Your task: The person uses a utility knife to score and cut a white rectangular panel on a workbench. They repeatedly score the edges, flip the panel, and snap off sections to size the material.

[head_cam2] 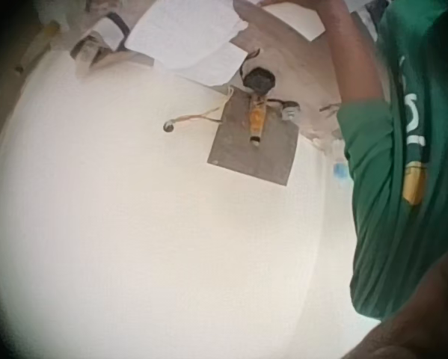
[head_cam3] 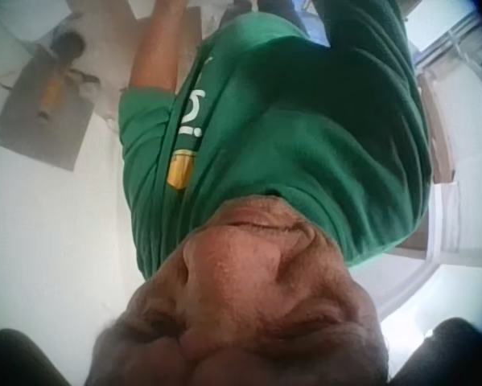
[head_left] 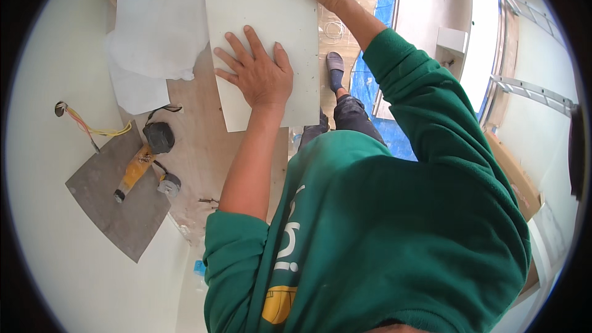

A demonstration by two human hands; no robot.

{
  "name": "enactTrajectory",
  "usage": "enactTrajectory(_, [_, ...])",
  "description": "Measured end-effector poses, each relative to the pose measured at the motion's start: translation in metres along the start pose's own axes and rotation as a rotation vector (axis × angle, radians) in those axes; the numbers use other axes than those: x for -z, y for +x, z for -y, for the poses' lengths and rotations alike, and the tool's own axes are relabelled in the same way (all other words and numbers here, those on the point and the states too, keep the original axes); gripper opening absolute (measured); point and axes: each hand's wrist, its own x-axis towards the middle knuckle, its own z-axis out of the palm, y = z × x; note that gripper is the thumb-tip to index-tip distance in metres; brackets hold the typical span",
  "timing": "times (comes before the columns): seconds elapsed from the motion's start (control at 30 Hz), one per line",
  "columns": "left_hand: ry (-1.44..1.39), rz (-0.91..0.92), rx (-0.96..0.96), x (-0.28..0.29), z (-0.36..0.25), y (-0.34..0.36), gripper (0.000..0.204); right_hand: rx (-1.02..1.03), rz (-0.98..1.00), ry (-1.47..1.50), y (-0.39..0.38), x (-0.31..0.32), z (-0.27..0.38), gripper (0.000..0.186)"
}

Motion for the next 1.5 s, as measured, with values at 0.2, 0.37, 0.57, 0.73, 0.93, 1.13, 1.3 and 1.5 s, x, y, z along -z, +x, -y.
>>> enactTrajectory(0.2, [0.014,-0.013,0.062,-0.007,0.009,-0.007,0.071,-0.240,0.054,0.193,-0.243,-0.049,0.082,0.081])
enactTrajectory(0.37, [-0.022,0.013,0.088,-0.004,0.009,-0.007,0.071,-0.228,0.051,0.243,-0.238,-0.050,0.075,0.079])
enactTrajectory(0.57, [-0.016,-0.024,0.022,-0.004,0.004,-0.004,0.068,-0.001,-0.113,-0.002,-0.017,-0.005,0.034,0.080])
enactTrajectory(0.73, [-0.022,-0.043,0.088,-0.008,0.012,-0.009,0.065,-0.335,0.011,0.182,-0.199,-0.047,0.084,0.080])
enactTrajectory(0.93, [-0.170,-0.149,0.075,-0.009,0.017,-0.008,0.062,-0.549,0.731,0.128,-0.339,0.016,0.105,0.068])
enactTrajectory(1.13, [-0.135,-0.252,-0.011,-0.024,0.010,-0.077,0.078,-0.642,-0.075,0.385,-0.301,0.174,-0.013,0.059])
enactTrajectory(1.3, [-0.136,-0.028,0.048,-0.004,-0.037,-0.157,0.102,-0.920,-0.334,0.453,-0.289,0.281,-0.092,0.081])
enactTrajectory(1.5, [-0.079,-0.041,0.490,-0.009,-0.097,-0.137,0.105,-1.068,-0.114,0.205,-0.252,0.327,-0.154,0.087])
